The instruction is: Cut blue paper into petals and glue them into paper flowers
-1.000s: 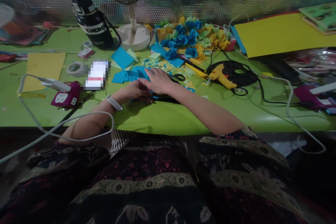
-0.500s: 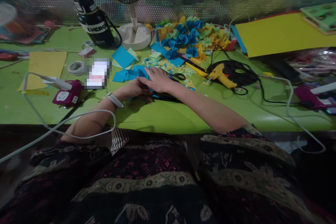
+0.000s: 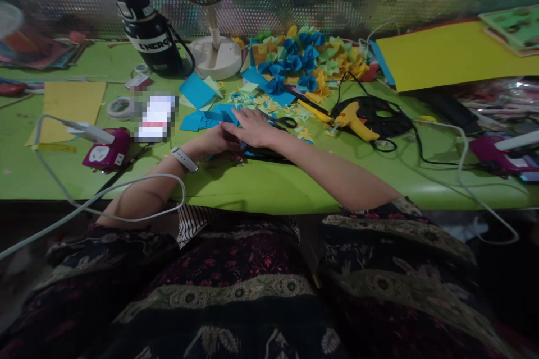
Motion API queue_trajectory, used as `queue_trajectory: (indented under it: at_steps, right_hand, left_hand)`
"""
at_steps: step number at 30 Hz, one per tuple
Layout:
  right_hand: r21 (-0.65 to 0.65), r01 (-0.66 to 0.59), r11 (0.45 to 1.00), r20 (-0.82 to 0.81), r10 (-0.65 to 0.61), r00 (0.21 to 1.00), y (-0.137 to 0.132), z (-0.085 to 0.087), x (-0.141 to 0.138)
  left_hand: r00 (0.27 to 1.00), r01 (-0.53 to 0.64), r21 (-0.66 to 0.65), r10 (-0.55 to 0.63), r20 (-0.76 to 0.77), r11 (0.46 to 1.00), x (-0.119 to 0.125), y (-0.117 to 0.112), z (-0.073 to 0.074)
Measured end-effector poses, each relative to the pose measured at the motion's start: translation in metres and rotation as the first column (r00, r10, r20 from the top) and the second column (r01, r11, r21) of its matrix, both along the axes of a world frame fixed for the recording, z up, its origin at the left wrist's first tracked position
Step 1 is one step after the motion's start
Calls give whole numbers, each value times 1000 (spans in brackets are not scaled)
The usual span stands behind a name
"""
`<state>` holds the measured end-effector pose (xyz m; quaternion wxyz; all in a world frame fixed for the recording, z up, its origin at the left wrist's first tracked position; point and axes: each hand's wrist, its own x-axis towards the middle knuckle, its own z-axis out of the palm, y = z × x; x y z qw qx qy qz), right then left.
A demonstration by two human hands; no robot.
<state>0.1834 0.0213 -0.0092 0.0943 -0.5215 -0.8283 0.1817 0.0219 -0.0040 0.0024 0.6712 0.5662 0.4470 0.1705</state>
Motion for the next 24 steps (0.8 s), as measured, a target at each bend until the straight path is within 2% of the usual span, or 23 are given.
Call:
queue_trajectory:
  at_steps: [11, 20, 24]
  right_hand:
    - [27, -9, 1000, 14, 9, 1000, 1, -1, 0]
    - [-2, 2, 1000, 22, -2, 1000, -1, 4, -3]
    - [-5, -8, 1000, 39, 8, 999, -2, 6, -3]
  left_hand:
    - [1000, -25, -2, 25, -4, 1000, 1, -3, 4]
    - [1000, -1, -1, 1, 31, 1000, -1, 0, -3]
    - [999, -11, 5, 10, 35, 1000, -2, -2, -1]
